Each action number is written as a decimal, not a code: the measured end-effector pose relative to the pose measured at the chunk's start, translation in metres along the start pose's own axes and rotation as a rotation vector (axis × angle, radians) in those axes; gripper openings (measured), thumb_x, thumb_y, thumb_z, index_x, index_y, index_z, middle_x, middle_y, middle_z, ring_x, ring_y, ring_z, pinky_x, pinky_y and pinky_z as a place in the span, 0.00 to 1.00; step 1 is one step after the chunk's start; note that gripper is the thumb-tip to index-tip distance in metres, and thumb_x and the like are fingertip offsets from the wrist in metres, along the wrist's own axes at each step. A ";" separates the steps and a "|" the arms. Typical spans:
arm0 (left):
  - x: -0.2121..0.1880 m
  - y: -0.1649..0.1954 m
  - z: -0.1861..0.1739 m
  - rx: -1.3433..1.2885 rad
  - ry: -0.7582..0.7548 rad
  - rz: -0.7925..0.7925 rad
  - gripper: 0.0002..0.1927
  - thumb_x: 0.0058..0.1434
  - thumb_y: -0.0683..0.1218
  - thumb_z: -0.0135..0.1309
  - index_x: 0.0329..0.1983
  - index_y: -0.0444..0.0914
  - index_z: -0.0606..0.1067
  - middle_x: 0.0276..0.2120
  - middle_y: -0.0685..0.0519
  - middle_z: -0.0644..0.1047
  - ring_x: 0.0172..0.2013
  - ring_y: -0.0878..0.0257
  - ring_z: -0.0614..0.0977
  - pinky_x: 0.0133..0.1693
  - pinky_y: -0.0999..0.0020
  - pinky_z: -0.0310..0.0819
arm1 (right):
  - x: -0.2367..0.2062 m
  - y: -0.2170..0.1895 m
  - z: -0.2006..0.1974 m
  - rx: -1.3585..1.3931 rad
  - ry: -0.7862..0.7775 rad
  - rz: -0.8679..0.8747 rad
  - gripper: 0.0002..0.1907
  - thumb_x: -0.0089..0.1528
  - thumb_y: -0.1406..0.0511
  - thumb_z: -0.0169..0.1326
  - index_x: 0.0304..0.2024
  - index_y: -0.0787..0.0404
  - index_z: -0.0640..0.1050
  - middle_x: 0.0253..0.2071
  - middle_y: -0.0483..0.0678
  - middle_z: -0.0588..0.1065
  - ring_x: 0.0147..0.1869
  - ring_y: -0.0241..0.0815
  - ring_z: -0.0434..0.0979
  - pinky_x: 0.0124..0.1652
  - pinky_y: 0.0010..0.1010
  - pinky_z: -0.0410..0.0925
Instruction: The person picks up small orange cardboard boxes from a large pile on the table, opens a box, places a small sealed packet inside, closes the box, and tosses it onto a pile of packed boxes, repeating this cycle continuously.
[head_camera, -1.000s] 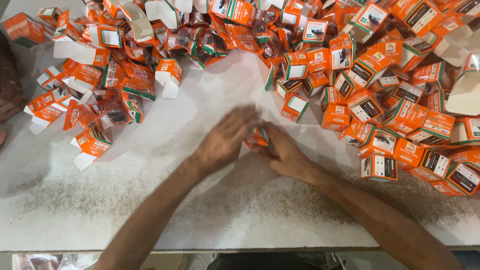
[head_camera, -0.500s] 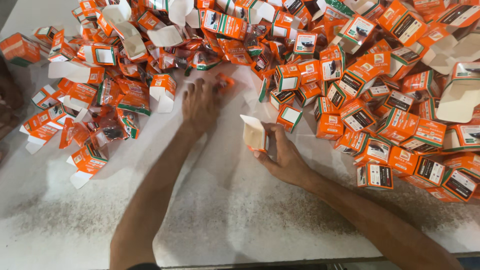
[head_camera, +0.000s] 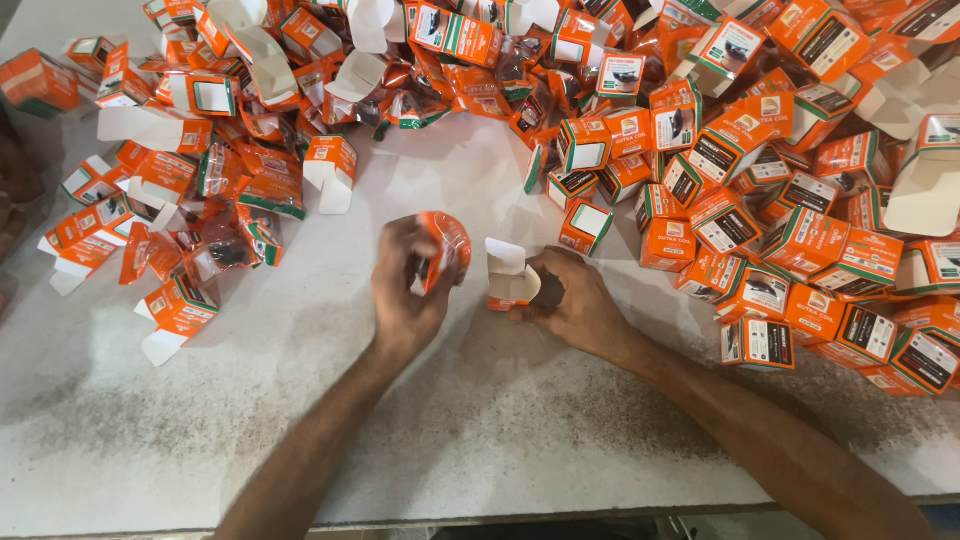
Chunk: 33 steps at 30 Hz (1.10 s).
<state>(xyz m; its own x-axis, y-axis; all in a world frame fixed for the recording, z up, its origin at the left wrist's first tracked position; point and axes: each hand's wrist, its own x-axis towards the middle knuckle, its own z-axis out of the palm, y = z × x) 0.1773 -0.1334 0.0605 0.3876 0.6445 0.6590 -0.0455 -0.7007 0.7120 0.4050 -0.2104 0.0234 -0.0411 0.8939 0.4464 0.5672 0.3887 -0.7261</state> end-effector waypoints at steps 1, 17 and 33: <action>-0.006 0.003 0.005 -0.085 0.095 0.065 0.12 0.68 0.34 0.55 0.50 0.40 0.69 0.55 0.45 0.69 0.46 0.56 0.83 0.41 0.66 0.87 | 0.000 0.001 0.000 0.011 -0.001 -0.006 0.30 0.48 0.57 0.74 0.47 0.65 0.77 0.41 0.52 0.75 0.48 0.49 0.77 0.47 0.39 0.69; -0.013 0.008 0.023 0.633 -0.285 0.372 0.26 0.60 0.45 0.64 0.62 0.39 0.75 0.55 0.47 0.74 0.67 0.45 0.68 0.68 0.34 0.56 | -0.002 -0.009 -0.002 0.151 -0.012 0.003 0.24 0.51 0.67 0.69 0.46 0.64 0.74 0.43 0.51 0.75 0.50 0.47 0.77 0.49 0.35 0.70; -0.021 0.007 0.025 0.017 -0.280 -0.189 0.38 0.60 0.44 0.57 0.69 0.32 0.53 0.62 0.38 0.68 0.65 0.47 0.70 0.63 0.53 0.66 | -0.001 -0.012 -0.003 0.029 -0.040 -0.005 0.28 0.50 0.63 0.72 0.50 0.63 0.76 0.46 0.52 0.76 0.55 0.53 0.76 0.53 0.41 0.69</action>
<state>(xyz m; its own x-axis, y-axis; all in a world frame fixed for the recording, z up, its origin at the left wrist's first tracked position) 0.1917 -0.1595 0.0462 0.6256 0.6564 0.4217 0.0656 -0.5829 0.8099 0.4010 -0.2168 0.0328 -0.0774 0.8999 0.4293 0.5431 0.3991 -0.7388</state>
